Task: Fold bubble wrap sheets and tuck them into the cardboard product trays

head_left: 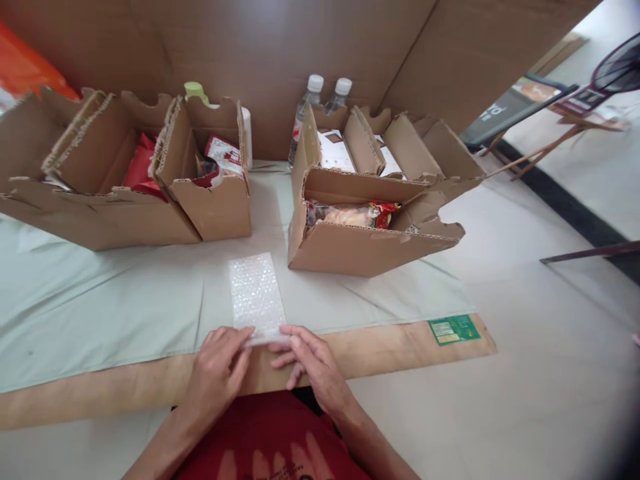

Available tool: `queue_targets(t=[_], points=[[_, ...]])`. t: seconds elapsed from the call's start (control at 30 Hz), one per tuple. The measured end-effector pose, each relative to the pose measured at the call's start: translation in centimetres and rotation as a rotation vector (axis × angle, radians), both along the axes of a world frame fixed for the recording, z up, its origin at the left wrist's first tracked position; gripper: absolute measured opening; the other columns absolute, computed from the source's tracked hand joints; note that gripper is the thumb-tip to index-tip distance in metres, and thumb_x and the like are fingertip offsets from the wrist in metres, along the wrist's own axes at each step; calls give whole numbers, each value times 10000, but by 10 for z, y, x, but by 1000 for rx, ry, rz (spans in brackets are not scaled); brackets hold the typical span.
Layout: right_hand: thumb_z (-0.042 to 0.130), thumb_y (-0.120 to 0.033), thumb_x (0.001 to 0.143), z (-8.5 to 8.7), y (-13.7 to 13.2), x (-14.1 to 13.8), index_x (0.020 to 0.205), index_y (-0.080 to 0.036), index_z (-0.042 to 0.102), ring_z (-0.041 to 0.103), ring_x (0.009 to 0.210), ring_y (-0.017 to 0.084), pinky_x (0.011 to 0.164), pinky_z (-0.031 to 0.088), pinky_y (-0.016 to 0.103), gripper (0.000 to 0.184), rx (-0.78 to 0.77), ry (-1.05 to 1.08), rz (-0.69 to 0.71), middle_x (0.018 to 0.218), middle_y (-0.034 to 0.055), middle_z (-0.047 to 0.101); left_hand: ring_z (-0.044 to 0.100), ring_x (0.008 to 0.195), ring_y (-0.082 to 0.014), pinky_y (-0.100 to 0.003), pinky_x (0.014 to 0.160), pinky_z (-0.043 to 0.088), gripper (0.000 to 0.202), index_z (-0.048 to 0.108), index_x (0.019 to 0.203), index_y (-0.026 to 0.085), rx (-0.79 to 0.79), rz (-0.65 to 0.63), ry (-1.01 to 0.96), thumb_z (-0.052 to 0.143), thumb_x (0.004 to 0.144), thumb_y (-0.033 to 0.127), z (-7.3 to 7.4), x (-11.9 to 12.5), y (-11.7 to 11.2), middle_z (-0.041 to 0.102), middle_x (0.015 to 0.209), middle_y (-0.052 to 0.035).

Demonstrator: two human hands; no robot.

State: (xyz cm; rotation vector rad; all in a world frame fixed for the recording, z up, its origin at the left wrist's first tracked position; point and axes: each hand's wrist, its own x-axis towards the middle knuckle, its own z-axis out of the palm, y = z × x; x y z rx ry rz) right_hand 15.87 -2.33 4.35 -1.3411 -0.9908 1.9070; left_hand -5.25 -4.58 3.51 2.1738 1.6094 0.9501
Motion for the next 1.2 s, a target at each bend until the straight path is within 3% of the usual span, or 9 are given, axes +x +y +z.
queue_targets(t=[0.07, 0.17, 0.27, 0.37, 0.53, 0.67, 0.83, 1.0, 1.2], points=[[534, -574, 983, 0, -4, 3, 1379, -196, 520, 716, 747, 178, 527, 537, 247, 547, 130, -62, -21, 1020, 104, 744, 684, 741, -192, -331, 710, 563, 259, 659, 1188, 189, -49, 113, -4, 516, 973, 213, -9, 2, 12, 734, 844, -38], [499, -320, 1031, 0, -6, 9, 1343, -219, 579, 688, 756, 169, 689, 579, 312, 337, 630, -363, -3, 937, 66, 734, 717, 807, -212, -354, 747, 588, 323, 648, 1248, 185, -118, 184, 13, 529, 966, 285, -16, 1, 23, 766, 974, -72], [538, -144, 963, -1, 3, 11, 1242, -223, 665, 670, 1020, 251, 876, 566, 421, 317, 1103, -712, 175, 1123, 117, 731, 726, 864, -208, -346, 784, 593, 350, 609, 1304, 191, -119, 190, 9, 526, 977, 284, -18, 2, 23, 761, 1040, -81], [574, -81, 924, -6, 21, 7, 1235, -211, 676, 568, 1282, 304, 967, 521, 466, 352, 1278, -889, 373, 1367, 142, 654, 712, 924, -213, -352, 821, 588, 352, 573, 1336, 193, -52, 203, 31, 522, 994, 262, -14, 5, 17, 728, 1072, -92], [529, -64, 977, -7, 40, 0, 1144, -208, 693, 633, 1184, 254, 958, 475, 424, 275, 1312, -791, 453, 1176, 82, 759, 628, 1140, -280, -430, 962, 520, 371, 569, 1318, 184, 115, 117, 130, 620, 952, 208, -1, 3, 0, 656, 1244, -154], [517, -164, 1034, 2, 45, -3, 1106, -212, 701, 678, 891, 199, 843, 490, 362, 204, 1137, -731, 433, 982, 44, 779, 642, 833, -190, -336, 805, 496, 301, 582, 1260, 195, 64, 44, 48, 553, 972, 116, -1, -1, 1, 704, 892, -28], [540, -200, 1022, 4, 43, -2, 1183, -215, 685, 633, 1117, 251, 949, 482, 416, 218, 1234, -830, 267, 1200, 108, 719, 645, 836, -221, -364, 788, 501, 241, 631, 1213, 164, 49, 168, 109, 543, 995, 219, -8, -3, 27, 712, 916, -62], [590, -153, 979, -4, 47, -1, 1195, -213, 682, 563, 1287, 295, 1007, 451, 475, 242, 1347, -849, 418, 1266, 110, 716, 637, 1068, -277, -416, 921, 503, 277, 633, 1234, 184, 118, 186, 138, 592, 970, 256, -6, -2, 27, 677, 1153, -137], [577, -196, 1016, 4, 50, -2, 1113, -218, 714, 674, 990, 212, 914, 475, 395, 170, 1162, -688, 429, 1023, 56, 779, 650, 898, -221, -370, 840, 476, 329, 585, 1287, 210, 44, 75, 30, 526, 972, 134, 0, -8, 9, 730, 956, -53]])
